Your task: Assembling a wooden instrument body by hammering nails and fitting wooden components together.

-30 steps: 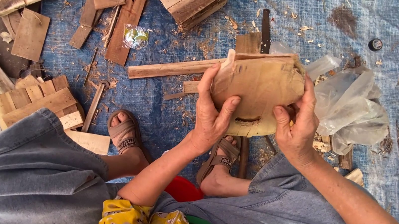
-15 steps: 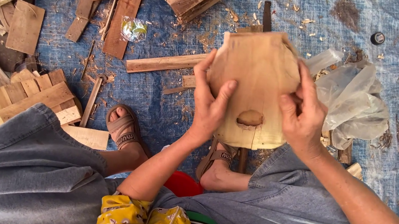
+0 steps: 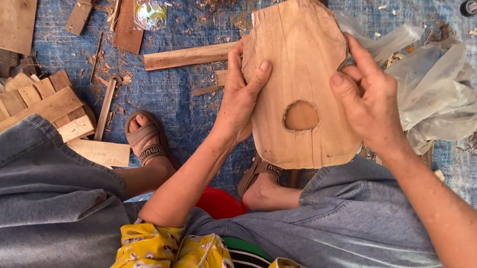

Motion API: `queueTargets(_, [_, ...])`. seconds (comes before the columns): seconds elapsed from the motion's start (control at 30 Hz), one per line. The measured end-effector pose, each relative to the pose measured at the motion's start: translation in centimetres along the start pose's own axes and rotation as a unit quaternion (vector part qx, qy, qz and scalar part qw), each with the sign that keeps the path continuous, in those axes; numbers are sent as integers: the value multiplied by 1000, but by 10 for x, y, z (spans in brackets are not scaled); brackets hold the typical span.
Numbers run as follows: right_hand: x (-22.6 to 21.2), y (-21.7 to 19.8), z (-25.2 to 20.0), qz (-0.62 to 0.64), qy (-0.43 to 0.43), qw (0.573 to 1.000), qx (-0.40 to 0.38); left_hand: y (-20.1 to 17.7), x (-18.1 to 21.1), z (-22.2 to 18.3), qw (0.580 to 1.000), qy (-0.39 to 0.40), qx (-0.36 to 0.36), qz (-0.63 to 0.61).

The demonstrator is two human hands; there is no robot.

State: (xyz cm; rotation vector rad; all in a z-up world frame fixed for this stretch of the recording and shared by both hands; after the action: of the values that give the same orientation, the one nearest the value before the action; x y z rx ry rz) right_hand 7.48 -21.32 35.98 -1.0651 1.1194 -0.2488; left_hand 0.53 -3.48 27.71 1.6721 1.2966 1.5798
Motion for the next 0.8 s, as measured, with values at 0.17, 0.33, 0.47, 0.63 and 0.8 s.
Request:
queueTargets(0.17, [24, 12, 2, 71, 68, 995, -15, -7, -2, 1, 1000, 6, 25, -4])
queueTargets(0.33, [18, 24, 4, 72, 159, 980, -101, -25, -9, 9, 998, 3, 58, -22])
queueTargets(0.47, [16, 40, -5, 226, 259, 932, -113, -46, -13, 18, 996, -9, 79, 35])
queueTargets(0.63, [23, 47, -8, 259, 287, 916, -111, -42, -16, 15, 996, -29, 85, 20])
queueTargets(0.8, [21, 45, -7, 289, 294, 907, -85, -40, -18, 19, 993, -69, 93, -32])
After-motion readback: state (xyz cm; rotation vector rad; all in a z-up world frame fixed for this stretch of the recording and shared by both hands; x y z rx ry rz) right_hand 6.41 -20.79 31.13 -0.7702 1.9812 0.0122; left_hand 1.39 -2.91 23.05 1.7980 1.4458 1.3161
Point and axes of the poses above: each hand's wrist, its own z-axis towards the middle knuckle, its own y-axis out of the palm, x = y × z, the point moved 9 cm from there along z, towards the middle knuckle, and after that the axes turned 15 degrees about -z, right-handed, at the moved point
